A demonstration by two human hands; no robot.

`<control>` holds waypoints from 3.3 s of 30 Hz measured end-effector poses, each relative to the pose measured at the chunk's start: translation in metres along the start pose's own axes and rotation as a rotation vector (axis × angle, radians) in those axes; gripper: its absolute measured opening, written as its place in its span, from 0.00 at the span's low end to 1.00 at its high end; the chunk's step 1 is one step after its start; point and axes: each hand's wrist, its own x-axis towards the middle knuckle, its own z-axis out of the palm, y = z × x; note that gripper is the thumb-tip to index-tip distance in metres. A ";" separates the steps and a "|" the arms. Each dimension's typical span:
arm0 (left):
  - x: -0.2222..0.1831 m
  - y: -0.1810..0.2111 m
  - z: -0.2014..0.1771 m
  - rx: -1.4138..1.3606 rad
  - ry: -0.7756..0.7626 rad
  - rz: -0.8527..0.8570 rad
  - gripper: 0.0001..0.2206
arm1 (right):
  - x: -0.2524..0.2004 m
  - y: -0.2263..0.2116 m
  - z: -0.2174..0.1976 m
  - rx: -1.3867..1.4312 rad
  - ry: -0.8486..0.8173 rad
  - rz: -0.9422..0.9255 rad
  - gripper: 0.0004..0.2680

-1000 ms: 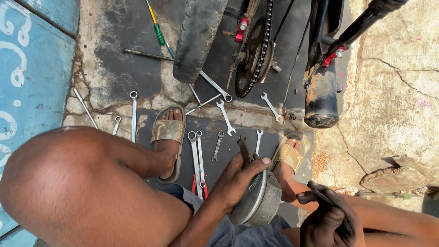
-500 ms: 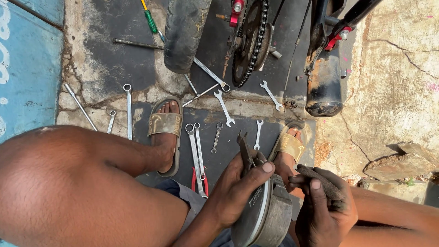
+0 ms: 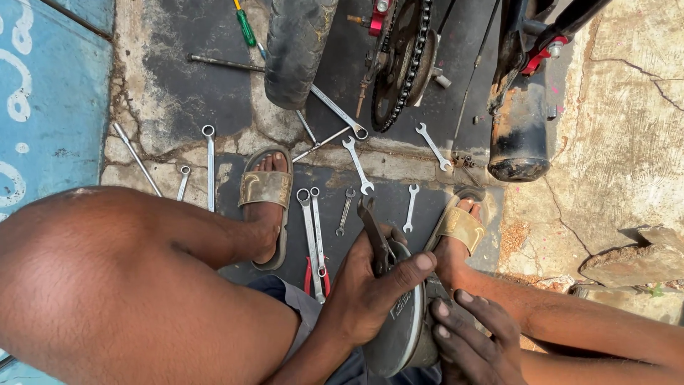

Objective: Servicing and reassembling a motorcycle drum brake assembly.

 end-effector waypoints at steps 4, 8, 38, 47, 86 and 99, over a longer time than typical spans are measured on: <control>0.003 0.005 -0.011 -0.022 0.125 0.142 0.29 | -0.007 -0.011 0.005 -0.118 -0.136 -0.070 0.07; 0.004 0.011 -0.011 0.199 0.263 0.165 0.28 | 0.028 -0.042 0.014 -0.107 -0.141 0.207 0.11; 0.042 -0.007 -0.026 0.250 0.370 0.142 0.21 | 0.061 -0.034 0.028 0.121 -0.314 0.315 0.14; 0.070 -0.015 -0.024 0.464 0.353 0.191 0.26 | 0.071 -0.023 0.034 0.030 -0.358 0.444 0.15; 0.068 -0.032 -0.023 0.009 0.296 -0.137 0.30 | 0.076 -0.046 0.025 -0.200 -0.374 0.359 0.15; 0.073 -0.022 -0.019 -0.090 0.257 0.127 0.24 | 0.062 -0.042 0.023 -0.186 -0.351 0.359 0.15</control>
